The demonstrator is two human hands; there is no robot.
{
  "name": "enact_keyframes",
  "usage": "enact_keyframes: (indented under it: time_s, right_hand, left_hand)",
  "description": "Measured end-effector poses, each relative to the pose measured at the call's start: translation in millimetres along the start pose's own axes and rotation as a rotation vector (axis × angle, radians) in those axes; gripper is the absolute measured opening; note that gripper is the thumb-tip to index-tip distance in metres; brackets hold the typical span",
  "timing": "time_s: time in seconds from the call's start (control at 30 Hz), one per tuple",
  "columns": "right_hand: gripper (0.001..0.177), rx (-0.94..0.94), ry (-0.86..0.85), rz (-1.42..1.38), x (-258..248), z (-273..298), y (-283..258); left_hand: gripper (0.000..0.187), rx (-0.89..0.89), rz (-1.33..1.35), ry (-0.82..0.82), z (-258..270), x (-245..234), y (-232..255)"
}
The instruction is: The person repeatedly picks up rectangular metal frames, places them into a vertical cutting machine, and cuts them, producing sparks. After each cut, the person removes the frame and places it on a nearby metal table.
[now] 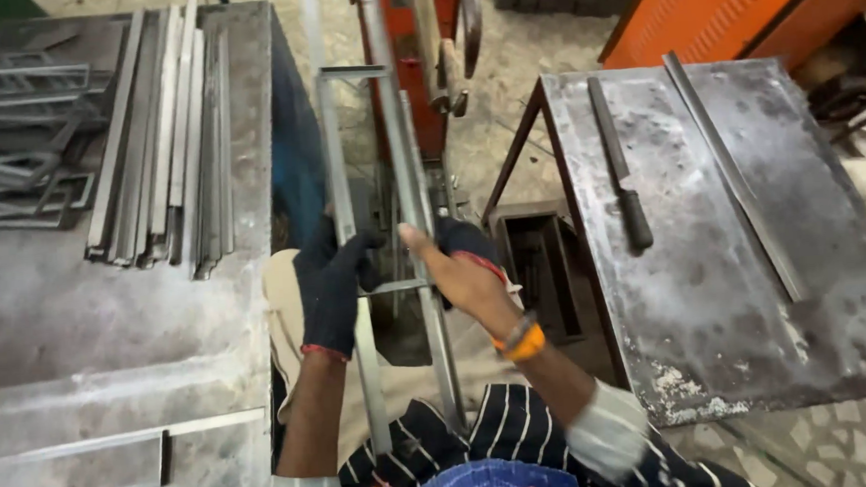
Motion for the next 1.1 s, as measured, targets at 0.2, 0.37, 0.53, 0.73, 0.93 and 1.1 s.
enact_keyframes:
  time_s: [0.2,0.37,0.53,0.73,0.93,1.1]
  right_hand:
    - [0.04,-0.547,0.139,0.471,69,-20,-45]
    - [0.033,-0.382,-0.283,0.399,122,3,-48]
    - [0.036,0.338,-0.807,-0.002,174,21,4]
    - [0.034,0.369,-0.841,-0.183,175,31,-33]
    - [0.035,0.413,-0.75,-0.288,176,4,-13]
    - [0.037,0.326,-0.791,-0.603,169,-18,-14]
  left_hand:
    - [0.017,0.185,-0.216,0.296,-10,-96,-30]
    - [0.019,0.168,-0.352,0.667,23,-230,-41]
    - [0.023,0.18,-0.339,0.935,120,-375,-68]
    - [0.018,0.237,-0.192,1.084,240,-464,-48]
    - [0.035,-0.078,-0.989,1.041,283,-526,-85]
    - [0.017,0.283,-1.215,0.87,186,-461,-106]
Point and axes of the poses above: each hand's wrist, its own z-axis away from the middle knuckle, its own x-axis out of the palm, y = z × x, the point moved 5 cm from there along -z, towards the middle knuckle, and after that the axes turned 9 degrees about x, right-handed, at the moved point
